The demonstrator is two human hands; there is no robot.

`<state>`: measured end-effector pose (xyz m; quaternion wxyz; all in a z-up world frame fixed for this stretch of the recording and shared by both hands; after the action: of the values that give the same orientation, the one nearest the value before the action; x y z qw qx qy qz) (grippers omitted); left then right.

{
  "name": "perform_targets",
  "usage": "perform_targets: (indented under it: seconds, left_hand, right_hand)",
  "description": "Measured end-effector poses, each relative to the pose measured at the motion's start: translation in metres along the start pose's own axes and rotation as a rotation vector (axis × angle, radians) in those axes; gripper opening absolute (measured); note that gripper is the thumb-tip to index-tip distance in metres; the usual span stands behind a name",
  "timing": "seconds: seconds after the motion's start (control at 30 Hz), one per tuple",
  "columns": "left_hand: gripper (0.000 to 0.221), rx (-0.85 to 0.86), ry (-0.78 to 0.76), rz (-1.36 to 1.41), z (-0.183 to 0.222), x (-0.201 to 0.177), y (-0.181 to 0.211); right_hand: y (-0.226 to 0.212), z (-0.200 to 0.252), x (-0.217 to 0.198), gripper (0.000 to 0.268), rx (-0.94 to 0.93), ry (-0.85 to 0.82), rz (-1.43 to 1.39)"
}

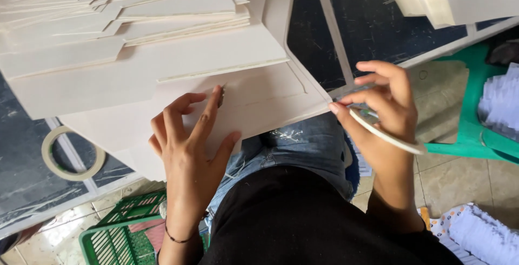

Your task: Manually applying strips of double-sided tape to a stack of paper folders in a repetitive assembly process.

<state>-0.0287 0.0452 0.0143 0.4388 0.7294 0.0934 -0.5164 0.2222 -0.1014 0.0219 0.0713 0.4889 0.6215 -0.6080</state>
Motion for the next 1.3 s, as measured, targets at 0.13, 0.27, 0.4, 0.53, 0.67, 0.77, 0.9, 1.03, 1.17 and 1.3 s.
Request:
perform_targets:
  seconds: [0.13,0.27,0.4,0.53,0.67,0.77,0.9,1.03,1.17,1.3]
  left_hand:
    - [0.071,0.04,0.001,-0.017,0.0,0.004,0.005]
    - [0.068,0.089,0.04,-0.026,-0.006,0.019,0.017]
    - [0.074,0.152,0.062,-0.02,-0.016,0.039,0.034]
    - [0.082,0.309,-0.018,-0.072,-0.008,0.036,0.044]
    - [0.088,0.225,0.16,-0.349,-0.006,0.019,0.034]
    - [0.098,0.23,0.228,-0.384,-0.02,0.011,0.017]
    - [0.098,0.335,0.184,-0.348,-0.039,0.002,0.001]
    - [0.085,0.393,0.172,-0.395,-0.035,0.014,0.021]
    - [0.069,0.463,0.093,-0.376,-0.027,0.051,0.04]
    - [0.049,0.524,0.098,-0.434,-0.033,0.069,0.062]
  right_hand:
    - [0.01,0.001,-0.003,0.016,0.027,0.005,0.026]
    - [0.009,0.001,0.0,0.019,0.029,-0.009,0.055]
    - [0.005,-0.002,0.001,0.023,0.028,-0.031,0.08]
    - [-0.019,-0.005,-0.013,0.019,-0.025,0.014,-0.012]
    - [-0.026,-0.01,-0.016,0.022,-0.078,0.099,-0.026]
    - [-0.025,-0.018,-0.005,0.022,-0.088,0.078,-0.034]
    - [-0.012,-0.023,0.015,0.014,-0.062,0.044,-0.005]
    - [-0.007,-0.021,0.013,0.007,-0.105,0.019,0.021]
    - [-0.001,-0.013,0.017,0.012,-0.148,-0.004,0.101]
    - [-0.003,-0.007,0.022,0.01,-0.247,0.045,0.175]
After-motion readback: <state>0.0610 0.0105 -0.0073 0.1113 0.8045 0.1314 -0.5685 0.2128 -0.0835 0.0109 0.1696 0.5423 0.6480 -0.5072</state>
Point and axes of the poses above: each hand's wrist, its own z-axis away from the middle knuckle, its own x-axis out of the palm, y = z × x, the point moved 3 cm from there along -z, towards the middle knuckle, and after that the axes turned 7 degrees about x, right-handed, at the moved point
